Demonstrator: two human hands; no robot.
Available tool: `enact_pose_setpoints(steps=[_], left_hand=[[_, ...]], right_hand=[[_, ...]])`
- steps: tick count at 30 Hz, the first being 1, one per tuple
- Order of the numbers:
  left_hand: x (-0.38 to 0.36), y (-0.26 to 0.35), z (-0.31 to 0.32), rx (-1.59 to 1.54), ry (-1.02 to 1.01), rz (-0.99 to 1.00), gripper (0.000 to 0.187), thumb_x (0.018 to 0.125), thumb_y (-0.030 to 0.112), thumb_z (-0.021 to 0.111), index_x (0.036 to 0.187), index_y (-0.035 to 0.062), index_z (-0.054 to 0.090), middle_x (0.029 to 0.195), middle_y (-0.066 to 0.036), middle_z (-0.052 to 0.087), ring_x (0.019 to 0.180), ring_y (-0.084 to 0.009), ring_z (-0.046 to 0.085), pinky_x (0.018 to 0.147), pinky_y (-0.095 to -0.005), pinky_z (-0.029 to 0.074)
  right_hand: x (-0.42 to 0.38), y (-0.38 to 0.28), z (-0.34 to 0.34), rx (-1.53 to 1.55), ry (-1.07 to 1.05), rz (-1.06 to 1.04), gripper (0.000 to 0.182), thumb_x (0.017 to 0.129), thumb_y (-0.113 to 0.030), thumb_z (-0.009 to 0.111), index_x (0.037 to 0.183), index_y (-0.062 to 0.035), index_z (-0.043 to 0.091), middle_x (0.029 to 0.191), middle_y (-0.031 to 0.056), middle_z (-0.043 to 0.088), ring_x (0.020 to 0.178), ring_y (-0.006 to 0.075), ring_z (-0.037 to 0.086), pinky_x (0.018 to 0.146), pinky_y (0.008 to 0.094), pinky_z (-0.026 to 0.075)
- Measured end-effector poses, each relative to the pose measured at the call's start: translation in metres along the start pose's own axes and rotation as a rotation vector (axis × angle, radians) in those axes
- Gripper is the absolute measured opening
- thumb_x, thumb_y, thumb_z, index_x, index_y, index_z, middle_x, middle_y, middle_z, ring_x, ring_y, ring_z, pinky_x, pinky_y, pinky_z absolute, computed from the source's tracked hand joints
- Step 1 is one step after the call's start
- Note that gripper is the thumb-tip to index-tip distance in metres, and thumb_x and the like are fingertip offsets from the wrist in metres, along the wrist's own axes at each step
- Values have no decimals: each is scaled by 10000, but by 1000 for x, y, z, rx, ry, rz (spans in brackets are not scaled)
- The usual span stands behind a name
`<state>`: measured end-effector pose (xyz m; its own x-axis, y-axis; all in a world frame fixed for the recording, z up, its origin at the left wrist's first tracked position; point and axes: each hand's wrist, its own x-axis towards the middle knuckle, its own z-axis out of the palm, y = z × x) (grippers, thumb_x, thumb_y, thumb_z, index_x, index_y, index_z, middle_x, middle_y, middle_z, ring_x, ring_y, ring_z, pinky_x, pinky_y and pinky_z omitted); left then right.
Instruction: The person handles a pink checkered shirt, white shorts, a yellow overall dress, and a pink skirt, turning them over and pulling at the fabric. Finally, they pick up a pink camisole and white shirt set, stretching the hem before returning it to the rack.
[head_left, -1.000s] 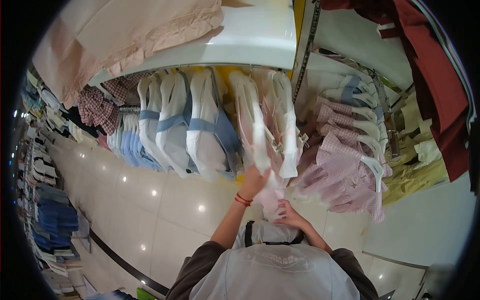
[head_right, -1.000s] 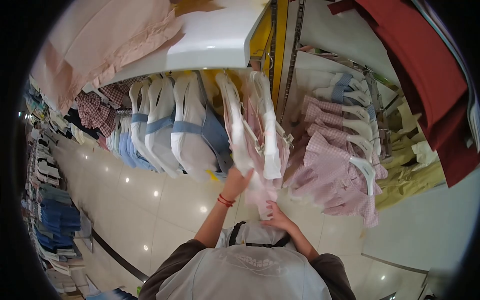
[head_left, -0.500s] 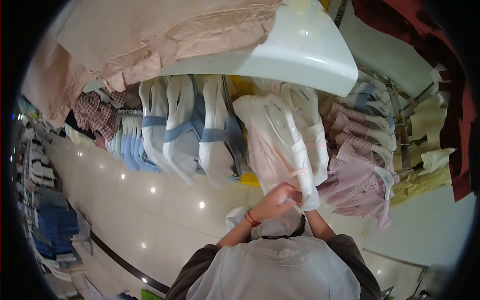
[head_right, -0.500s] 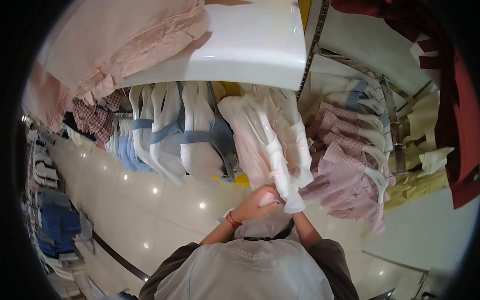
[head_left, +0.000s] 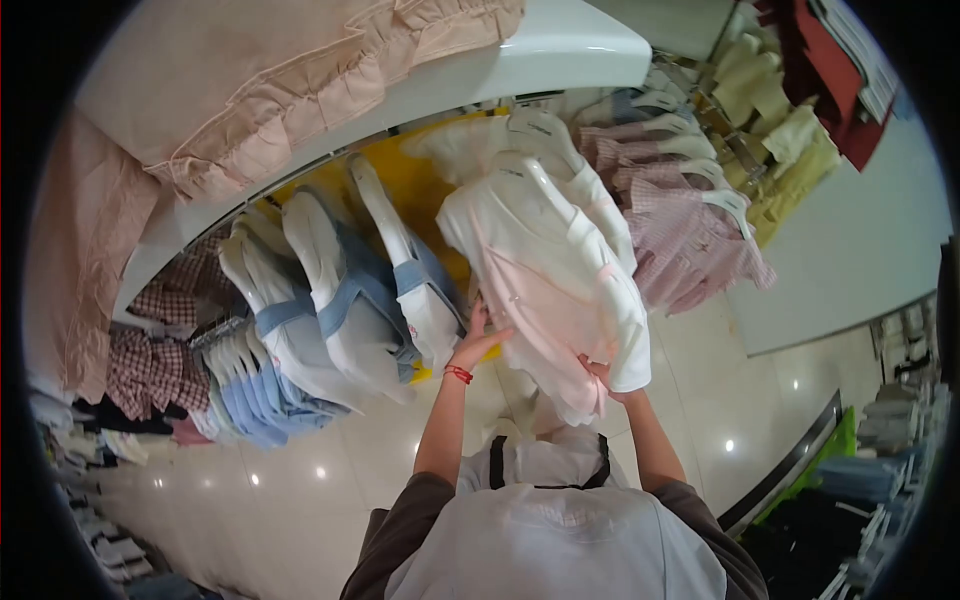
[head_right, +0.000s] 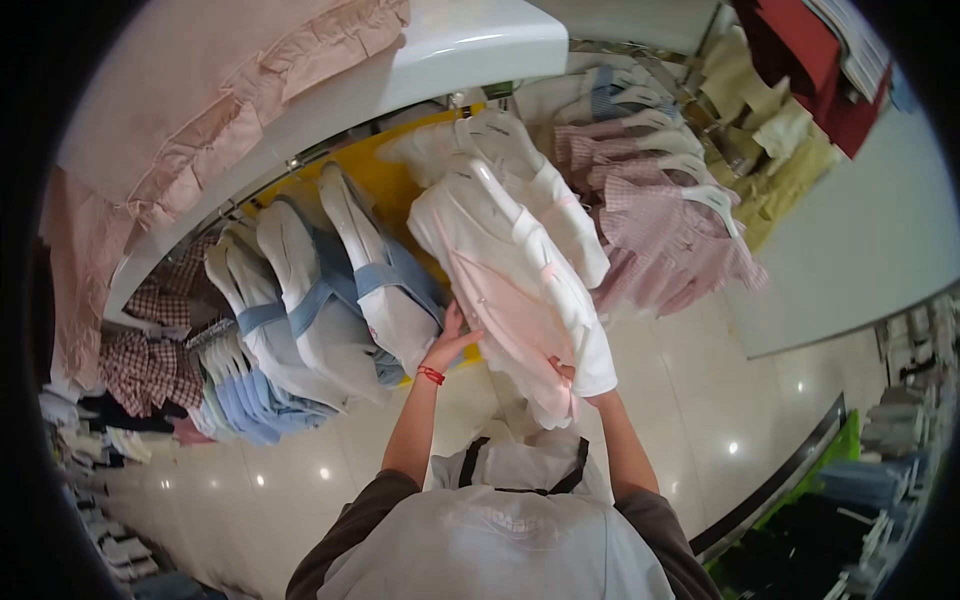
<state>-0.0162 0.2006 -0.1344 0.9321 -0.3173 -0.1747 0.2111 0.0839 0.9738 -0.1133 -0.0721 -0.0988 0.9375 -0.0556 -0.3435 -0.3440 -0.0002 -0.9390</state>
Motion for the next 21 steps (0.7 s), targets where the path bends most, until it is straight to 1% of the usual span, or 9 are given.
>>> enact_pose_setpoints(steps=[2,3,6,8,11,14,15,18,21], left_hand=[[4,3,11,-136,-248,-87,738,751,196,667,1323,8,239,1307,-110,364,1187,-204,365,981,-303,280],[-10,23,24,-90,-224,-193,564,777,185,640,1234,-28,390,1170,-55,503,1072,-178,473,925,-282,355],[-46,1,52,-415,-205,-260,446,802,147,603,1189,-14,450,1099,-44,552,1043,-183,501,901,-310,395],[-81,2,61,-547,-272,-412,449,809,93,583,1219,5,423,1142,-60,528,1066,-187,492,906,-329,402],[-119,-7,67,-671,-479,-415,472,811,80,578,1244,20,398,1184,-73,499,1088,-192,481,917,-336,397],[-139,-5,63,-624,-523,-456,500,809,85,580,1260,18,374,1220,-78,467,1103,-204,466,923,-347,391],[-143,-4,63,-610,-416,-382,492,823,111,567,1257,-6,366,1219,-92,465,1103,-195,460,922,-334,384],[-143,-30,42,-280,6,-231,460,837,148,558,1224,-41,396,1171,-109,501,1037,-177,501,881,-301,401],[-154,-21,9,-265,237,-226,412,850,184,547,1164,-65,453,1092,-118,550,952,-159,537,828,-273,420]], right_hand=[[-19,-30,10,-85,54,96,530,755,-221,669,1164,19,430,1016,94,541,912,158,517,791,287,436],[-26,-41,12,-196,93,165,523,756,-208,663,1166,20,432,1028,98,541,939,163,513,806,293,431],[-10,22,-8,-405,190,-134,514,771,-198,635,1185,19,424,1055,109,541,972,178,508,838,302,415],[-17,22,-1,-346,256,-178,494,791,-215,604,1188,20,427,1068,105,540,966,175,512,832,301,416],[-21,29,19,-197,280,-102,461,829,-248,550,1179,30,439,1067,99,547,955,170,519,822,296,418],[-23,44,31,-30,297,-18,450,863,-289,500,1162,44,454,1042,95,560,936,164,527,810,289,420],[-24,46,33,25,308,-1,453,873,-304,484,1156,49,459,1031,93,565,929,161,530,805,287,421],[-27,46,29,-47,339,-11,473,886,-335,458,1151,56,462,1011,99,572,910,164,537,796,281,424],[-31,31,24,-221,421,-14,423,886,-318,440,1075,52,523,911,160,600,853,205,563,765,309,427]])
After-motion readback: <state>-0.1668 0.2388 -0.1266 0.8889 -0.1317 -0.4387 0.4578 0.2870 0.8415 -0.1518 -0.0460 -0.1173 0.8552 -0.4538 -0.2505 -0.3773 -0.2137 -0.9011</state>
